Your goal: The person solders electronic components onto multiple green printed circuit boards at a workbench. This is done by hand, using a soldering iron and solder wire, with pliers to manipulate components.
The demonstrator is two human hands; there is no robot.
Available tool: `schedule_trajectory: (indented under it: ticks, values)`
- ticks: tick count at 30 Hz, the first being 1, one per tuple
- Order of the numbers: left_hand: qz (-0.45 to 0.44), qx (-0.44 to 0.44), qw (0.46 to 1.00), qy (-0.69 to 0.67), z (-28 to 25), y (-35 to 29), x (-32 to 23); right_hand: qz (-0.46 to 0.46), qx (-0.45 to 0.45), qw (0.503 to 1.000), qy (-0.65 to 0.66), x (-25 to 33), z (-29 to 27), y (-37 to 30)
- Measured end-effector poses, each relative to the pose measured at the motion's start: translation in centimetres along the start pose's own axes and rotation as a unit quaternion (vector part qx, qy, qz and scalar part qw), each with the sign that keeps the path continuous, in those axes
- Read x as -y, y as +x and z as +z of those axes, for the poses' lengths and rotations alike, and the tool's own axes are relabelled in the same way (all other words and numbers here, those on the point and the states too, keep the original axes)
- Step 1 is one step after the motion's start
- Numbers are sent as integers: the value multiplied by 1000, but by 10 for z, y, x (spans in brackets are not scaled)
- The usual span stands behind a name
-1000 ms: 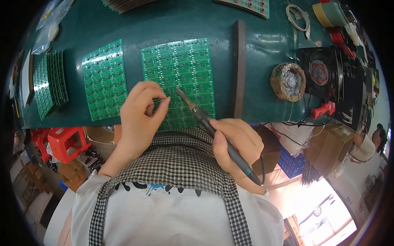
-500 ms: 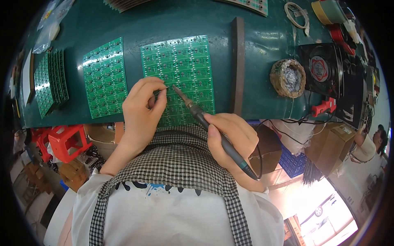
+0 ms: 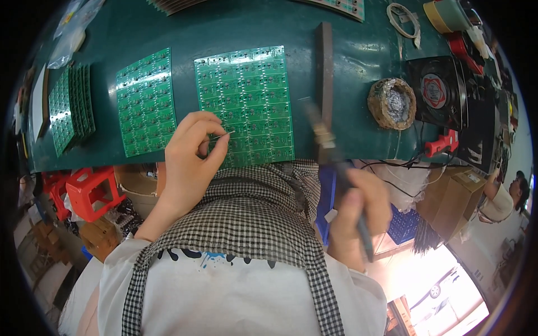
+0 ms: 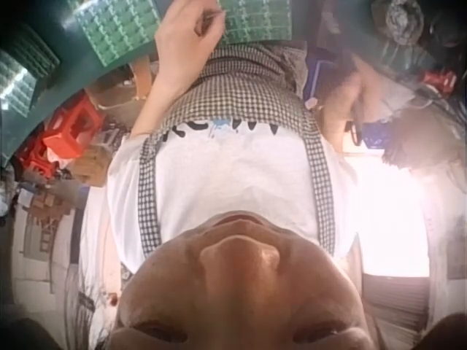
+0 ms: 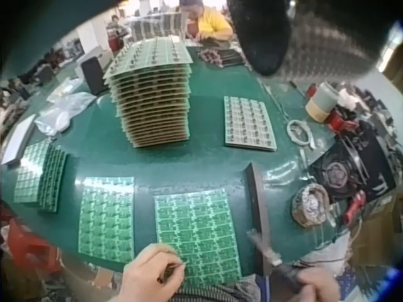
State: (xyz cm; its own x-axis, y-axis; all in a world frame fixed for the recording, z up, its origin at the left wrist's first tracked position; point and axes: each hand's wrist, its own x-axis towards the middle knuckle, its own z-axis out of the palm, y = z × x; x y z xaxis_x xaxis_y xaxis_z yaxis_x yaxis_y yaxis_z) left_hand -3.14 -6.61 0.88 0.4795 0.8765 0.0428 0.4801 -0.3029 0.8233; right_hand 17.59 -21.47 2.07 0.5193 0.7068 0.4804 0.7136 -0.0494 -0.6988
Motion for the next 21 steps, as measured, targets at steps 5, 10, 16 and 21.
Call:
schedule_trajectory:
  ticks: [5, 10, 16, 21]
  values:
    - [22, 19, 1000, 5, 1, -7, 0, -36, -235, 965, -109, -39, -14, 1]
    - [24, 14, 1000, 3, 5, -12, -1, -59, -19, 956, -286, -54, -13, -11]
    - [40, -18, 999, 31, 10, -13, 7, -123, 133, 979, 94, 6, 0, -10]
    - [28, -32, 998, 38, 15, -11, 6, -62, 175, 973, 139, 17, 23, -1]
